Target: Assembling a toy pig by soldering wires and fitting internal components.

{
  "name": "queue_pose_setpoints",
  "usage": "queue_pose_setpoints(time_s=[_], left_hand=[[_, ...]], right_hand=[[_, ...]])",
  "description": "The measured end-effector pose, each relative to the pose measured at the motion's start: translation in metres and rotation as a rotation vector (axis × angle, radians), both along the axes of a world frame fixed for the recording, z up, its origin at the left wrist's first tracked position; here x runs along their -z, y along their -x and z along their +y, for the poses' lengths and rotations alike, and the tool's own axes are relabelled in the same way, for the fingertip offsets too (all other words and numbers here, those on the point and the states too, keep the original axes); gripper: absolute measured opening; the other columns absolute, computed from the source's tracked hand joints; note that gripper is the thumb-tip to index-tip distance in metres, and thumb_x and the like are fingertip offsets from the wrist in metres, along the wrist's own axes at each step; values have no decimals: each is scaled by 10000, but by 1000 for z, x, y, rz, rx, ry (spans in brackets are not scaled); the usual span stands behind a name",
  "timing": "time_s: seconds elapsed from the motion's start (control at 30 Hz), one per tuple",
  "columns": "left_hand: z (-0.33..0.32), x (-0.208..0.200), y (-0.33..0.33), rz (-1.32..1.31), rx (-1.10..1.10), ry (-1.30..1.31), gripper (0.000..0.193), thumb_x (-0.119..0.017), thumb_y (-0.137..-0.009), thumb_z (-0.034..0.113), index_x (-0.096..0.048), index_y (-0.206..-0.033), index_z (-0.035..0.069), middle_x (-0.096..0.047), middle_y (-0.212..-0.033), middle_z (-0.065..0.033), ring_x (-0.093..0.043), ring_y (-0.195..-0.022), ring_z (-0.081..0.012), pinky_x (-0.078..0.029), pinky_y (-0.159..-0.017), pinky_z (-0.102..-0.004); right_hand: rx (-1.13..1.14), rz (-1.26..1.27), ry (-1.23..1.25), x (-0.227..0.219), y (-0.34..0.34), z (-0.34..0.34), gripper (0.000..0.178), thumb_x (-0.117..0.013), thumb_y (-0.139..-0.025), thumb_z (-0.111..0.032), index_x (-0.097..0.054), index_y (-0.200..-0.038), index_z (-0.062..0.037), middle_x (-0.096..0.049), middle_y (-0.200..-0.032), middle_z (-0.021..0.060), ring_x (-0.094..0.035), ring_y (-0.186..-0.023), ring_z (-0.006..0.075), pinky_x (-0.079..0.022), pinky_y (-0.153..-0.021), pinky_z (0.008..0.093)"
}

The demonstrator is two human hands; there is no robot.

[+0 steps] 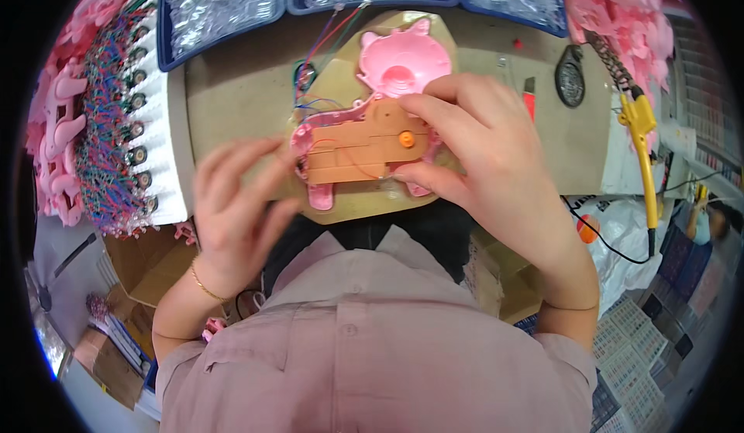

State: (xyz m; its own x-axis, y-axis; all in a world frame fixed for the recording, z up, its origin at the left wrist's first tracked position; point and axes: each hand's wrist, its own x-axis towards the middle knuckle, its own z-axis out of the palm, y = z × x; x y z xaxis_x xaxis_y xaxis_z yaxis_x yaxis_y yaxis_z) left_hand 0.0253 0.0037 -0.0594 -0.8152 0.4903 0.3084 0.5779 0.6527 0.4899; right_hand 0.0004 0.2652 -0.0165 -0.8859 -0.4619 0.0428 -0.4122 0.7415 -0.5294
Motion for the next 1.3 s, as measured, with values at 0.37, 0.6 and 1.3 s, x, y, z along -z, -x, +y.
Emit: queue_pose_setpoints(time_s=[0.37,0.6,1.3], left_hand=[[48,-1,20,184,146,151,380,-658,-791,279,-651,-1118,86,-618,-1179,-5,-545,-1085,-158,-396,-909,-338],[22,-9,34,-69,-224,-161,131,-682,-785,142,-673,-888,62,-650,-898,-79,-604,-867,-242,-454,-774,-368],[55,-12,57,-512,-164,-211,177,-668,-750,40,-532,-854,-3,-531,-824,-94,-561,-783,-201,-463,-685,-323]], right_hand=[[-28,193,-123,14,-9,7,400,-731,-686,-211,-645,-1038,-41,-551,-864,60,-545,-818,233,-417,-728,345],[322,-616,383,-8,32,-11,296,-645,-837,-82,-618,-1115,17,-573,-751,32,-541,-606,70,-414,-520,215],[105,-143,77,-15,44,15,173,-598,-828,-7,-659,-989,6,-628,-884,90,-622,-813,192,-495,-733,300]])
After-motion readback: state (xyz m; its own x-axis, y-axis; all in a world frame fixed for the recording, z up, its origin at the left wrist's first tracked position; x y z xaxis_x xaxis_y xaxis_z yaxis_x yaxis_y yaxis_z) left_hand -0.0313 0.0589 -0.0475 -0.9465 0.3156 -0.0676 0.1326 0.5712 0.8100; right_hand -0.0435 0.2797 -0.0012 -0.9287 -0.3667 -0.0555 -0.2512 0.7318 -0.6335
